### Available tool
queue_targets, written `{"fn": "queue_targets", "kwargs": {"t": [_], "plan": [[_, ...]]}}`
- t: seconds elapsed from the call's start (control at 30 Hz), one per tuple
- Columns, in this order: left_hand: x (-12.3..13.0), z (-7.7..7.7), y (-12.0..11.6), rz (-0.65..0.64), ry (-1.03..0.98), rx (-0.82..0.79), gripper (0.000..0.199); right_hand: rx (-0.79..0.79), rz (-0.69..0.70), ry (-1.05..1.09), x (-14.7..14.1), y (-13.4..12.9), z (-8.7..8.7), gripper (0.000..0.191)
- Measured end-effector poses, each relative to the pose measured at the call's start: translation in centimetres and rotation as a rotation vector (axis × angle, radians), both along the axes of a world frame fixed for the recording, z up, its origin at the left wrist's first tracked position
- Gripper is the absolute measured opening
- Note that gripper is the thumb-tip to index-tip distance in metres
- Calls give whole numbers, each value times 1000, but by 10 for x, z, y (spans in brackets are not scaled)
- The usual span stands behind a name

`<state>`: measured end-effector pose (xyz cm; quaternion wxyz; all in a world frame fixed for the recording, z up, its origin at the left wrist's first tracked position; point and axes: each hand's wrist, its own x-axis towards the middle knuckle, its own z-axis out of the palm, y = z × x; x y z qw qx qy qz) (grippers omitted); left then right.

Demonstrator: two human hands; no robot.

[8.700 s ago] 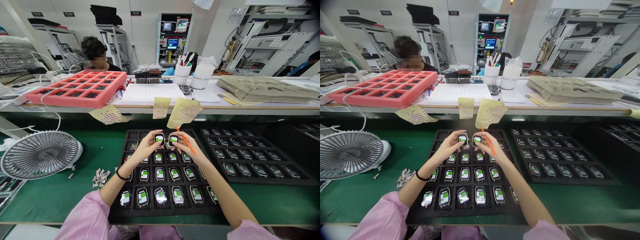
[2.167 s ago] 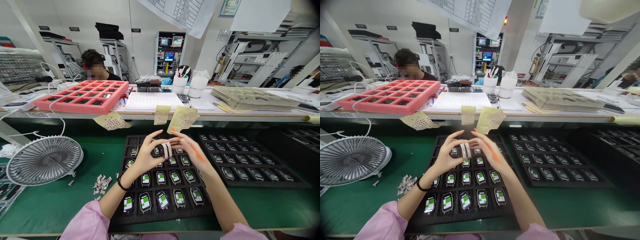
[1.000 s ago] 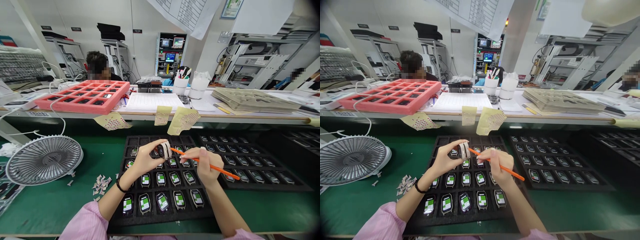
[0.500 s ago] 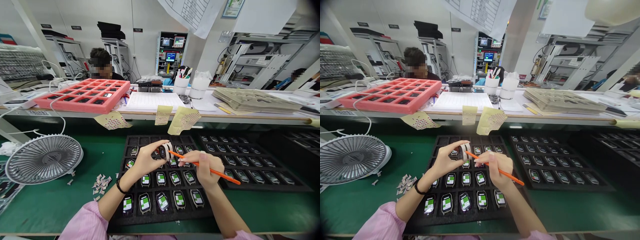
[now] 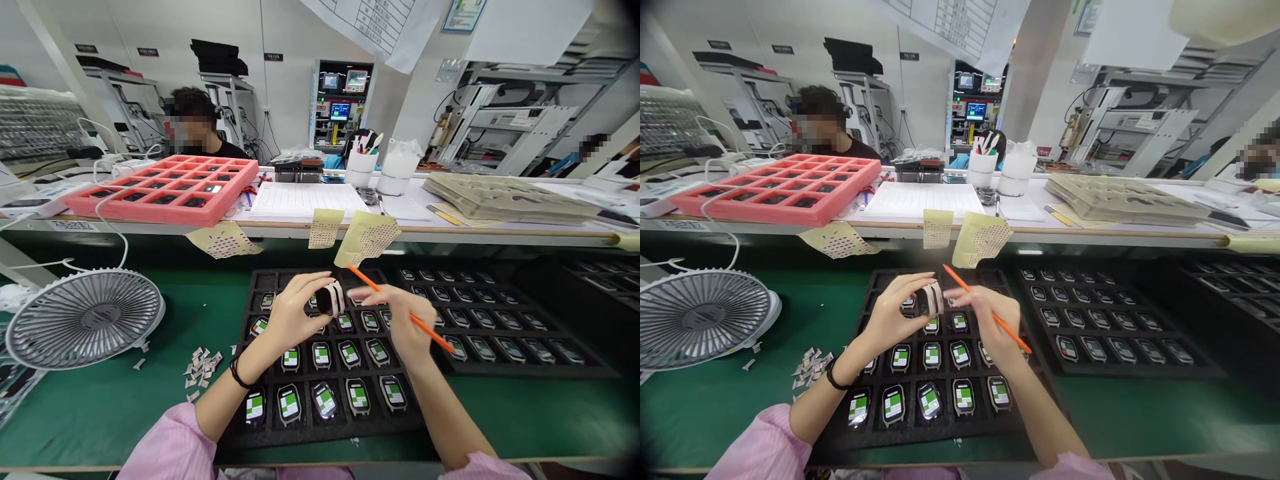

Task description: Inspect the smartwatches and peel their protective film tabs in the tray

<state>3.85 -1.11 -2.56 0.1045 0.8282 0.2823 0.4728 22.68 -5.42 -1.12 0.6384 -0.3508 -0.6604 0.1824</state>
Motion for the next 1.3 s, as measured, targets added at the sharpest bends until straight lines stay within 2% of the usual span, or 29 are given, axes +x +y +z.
{"fn": "queue_targets", "kwargs": {"t": [0.07, 0.17, 0.27, 0.43, 0.53, 0.83, 1.07, 1.3], "plan": [[0, -1, 1, 52, 19, 10, 47, -176, 4, -29, -6, 5, -2, 21], [0, -2, 1, 88, 36, 18, 44, -403, 117, -48, -16, 13, -8, 37], [0, 0, -1, 60, 27, 16, 43, -488, 187, 9, -20, 17, -13, 42], [2, 6, -3, -36, -68, -44, 46, -539, 253, 230, -16, 19, -13, 47], [0, 8, -2, -51, -115, -49, 42, -544, 255, 295, -15, 20, -12, 49], [0, 6, -2, -92, -145, -78, 33, -524, 222, 272, -15, 21, -15, 49], [2, 5, -4, -97, -198, -136, 63, -512, 228, 270, -15, 22, -17, 50], [3, 3, -6, -66, -219, -58, 59, -534, 252, 323, -17, 21, -13, 47]]}}
